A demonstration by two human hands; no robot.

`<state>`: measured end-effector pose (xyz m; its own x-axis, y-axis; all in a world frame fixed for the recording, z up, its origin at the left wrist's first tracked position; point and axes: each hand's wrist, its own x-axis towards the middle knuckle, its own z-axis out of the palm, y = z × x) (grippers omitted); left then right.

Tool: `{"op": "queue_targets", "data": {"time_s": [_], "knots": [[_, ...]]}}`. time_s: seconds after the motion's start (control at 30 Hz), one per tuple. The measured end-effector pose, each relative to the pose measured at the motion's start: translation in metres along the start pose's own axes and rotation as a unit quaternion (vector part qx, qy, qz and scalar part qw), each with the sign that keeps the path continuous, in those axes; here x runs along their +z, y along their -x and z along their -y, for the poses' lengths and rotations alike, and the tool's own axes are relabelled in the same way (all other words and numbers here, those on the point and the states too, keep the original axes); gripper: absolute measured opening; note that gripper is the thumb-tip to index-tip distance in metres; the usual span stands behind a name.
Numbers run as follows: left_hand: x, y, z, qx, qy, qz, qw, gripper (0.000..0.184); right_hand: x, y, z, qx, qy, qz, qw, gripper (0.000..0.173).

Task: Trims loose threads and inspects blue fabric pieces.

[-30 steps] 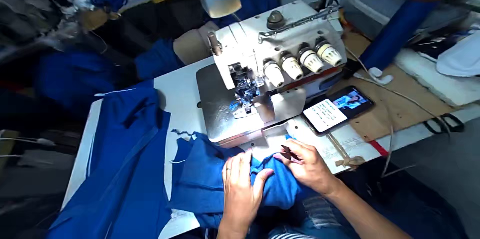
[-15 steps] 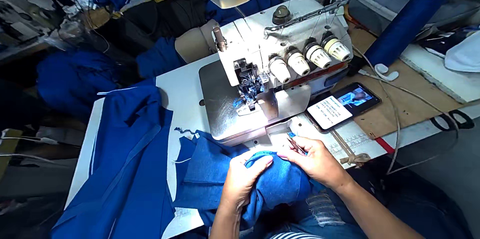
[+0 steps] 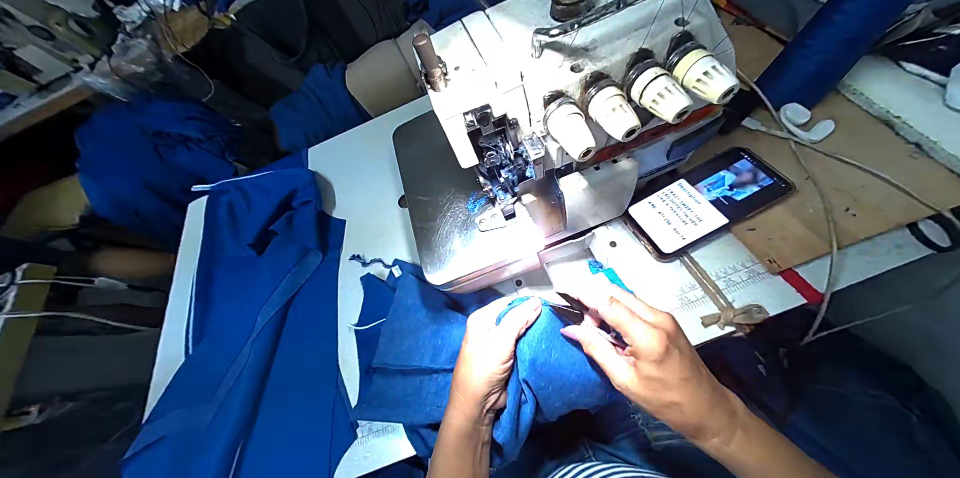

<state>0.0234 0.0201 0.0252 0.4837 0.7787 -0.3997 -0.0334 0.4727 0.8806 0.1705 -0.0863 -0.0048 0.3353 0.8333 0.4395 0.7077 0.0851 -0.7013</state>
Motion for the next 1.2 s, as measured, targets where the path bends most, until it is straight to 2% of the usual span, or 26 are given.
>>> {"op": "queue_targets", "data": {"time_s": [0.13, 0.17, 0.4, 0.57, 0.87, 1.2], "knots": [[-0.005, 0.001, 0.000, 0.012, -0.015, 0.048, 0.999, 0.006, 0.008, 0.003, -0.007, 0.002, -0.001, -0.005, 1.000, 0.026], [-0.006, 0.001, 0.000, 0.021, -0.028, 0.058, 0.998, 0.010, 0.009, 0.002, -0.008, -0.001, -0.006, -0.006, 1.000, 0.026], [-0.002, 0.003, 0.000, 0.019, -0.036, 0.016, 0.999, 0.007, 0.003, 0.000, -0.013, -0.032, -0.070, -0.019, 0.997, 0.027], [-0.002, 0.004, 0.000, 0.040, -0.052, 0.014, 0.998, 0.010, 0.003, 0.002, -0.015, -0.039, -0.045, -0.021, 0.998, 0.022], [-0.006, 0.002, 0.006, 0.068, -0.075, 0.028, 0.994, 0.010, 0.003, -0.002, -0.018, -0.045, -0.069, -0.020, 0.996, 0.019], [-0.006, 0.003, 0.004, 0.059, -0.071, 0.027, 0.995, 0.011, 0.000, -0.006, -0.022, -0.054, -0.093, 0.004, 0.994, 0.017]]}}
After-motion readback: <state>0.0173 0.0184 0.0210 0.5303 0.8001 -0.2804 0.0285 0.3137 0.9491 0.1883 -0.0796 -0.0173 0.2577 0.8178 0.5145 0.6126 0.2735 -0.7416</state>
